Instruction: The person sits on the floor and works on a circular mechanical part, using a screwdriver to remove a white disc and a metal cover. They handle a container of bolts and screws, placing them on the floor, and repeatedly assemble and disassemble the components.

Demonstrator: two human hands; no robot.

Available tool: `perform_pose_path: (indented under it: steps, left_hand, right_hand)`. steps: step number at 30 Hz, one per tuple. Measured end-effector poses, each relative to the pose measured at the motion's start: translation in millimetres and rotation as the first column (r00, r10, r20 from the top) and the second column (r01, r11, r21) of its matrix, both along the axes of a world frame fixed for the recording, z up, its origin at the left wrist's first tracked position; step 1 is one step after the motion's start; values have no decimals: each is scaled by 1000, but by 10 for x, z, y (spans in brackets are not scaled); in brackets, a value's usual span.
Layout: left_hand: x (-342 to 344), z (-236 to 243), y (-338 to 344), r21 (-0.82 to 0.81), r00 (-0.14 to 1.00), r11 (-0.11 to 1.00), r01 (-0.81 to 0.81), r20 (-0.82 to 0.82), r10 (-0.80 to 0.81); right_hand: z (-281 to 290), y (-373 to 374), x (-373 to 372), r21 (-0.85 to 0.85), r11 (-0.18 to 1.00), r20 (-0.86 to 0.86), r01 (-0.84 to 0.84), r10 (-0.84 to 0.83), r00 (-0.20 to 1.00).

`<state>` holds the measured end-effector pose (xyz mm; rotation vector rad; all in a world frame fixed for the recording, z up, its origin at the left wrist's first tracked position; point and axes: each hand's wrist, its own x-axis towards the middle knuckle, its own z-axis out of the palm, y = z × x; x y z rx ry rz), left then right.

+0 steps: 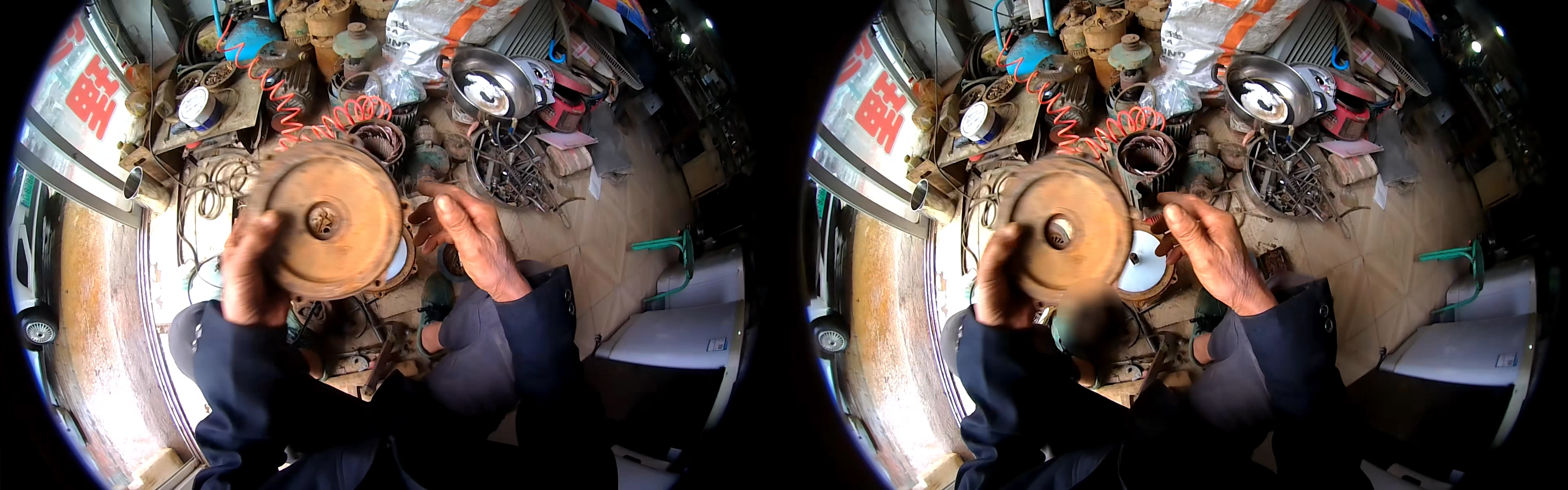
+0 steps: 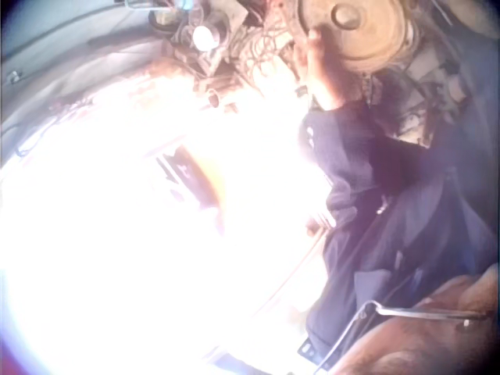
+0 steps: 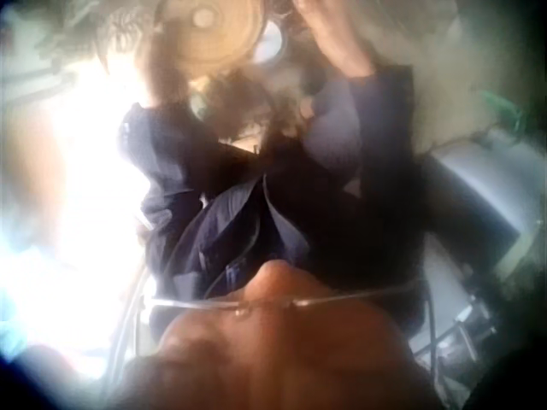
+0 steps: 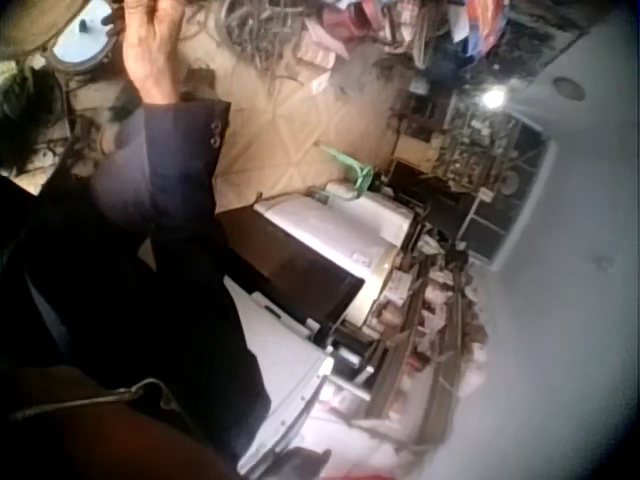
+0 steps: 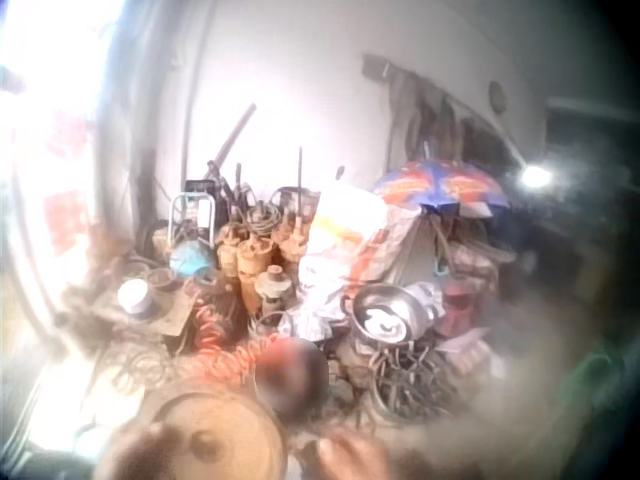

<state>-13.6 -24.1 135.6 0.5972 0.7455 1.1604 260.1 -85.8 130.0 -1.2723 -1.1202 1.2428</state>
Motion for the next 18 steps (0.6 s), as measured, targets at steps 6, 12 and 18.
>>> perform_pose_path:
  steps: [6,12,18]
  left_hand:
    - [396,-519,43,-175,1000,984,9,8,-8]
    - [570,-786,39,-153,971,982,-112,-225,76]
    - [559,-1191,-50,-85,946,995,-51,-325,21]
  right_hand:
    - [-258,31,0,80,997,301,22,-45,953]
    - [-566,7,23,59,994,391,94,-110,914]
    - [-466,-11,-25,-142,983,575,114,-12,818]
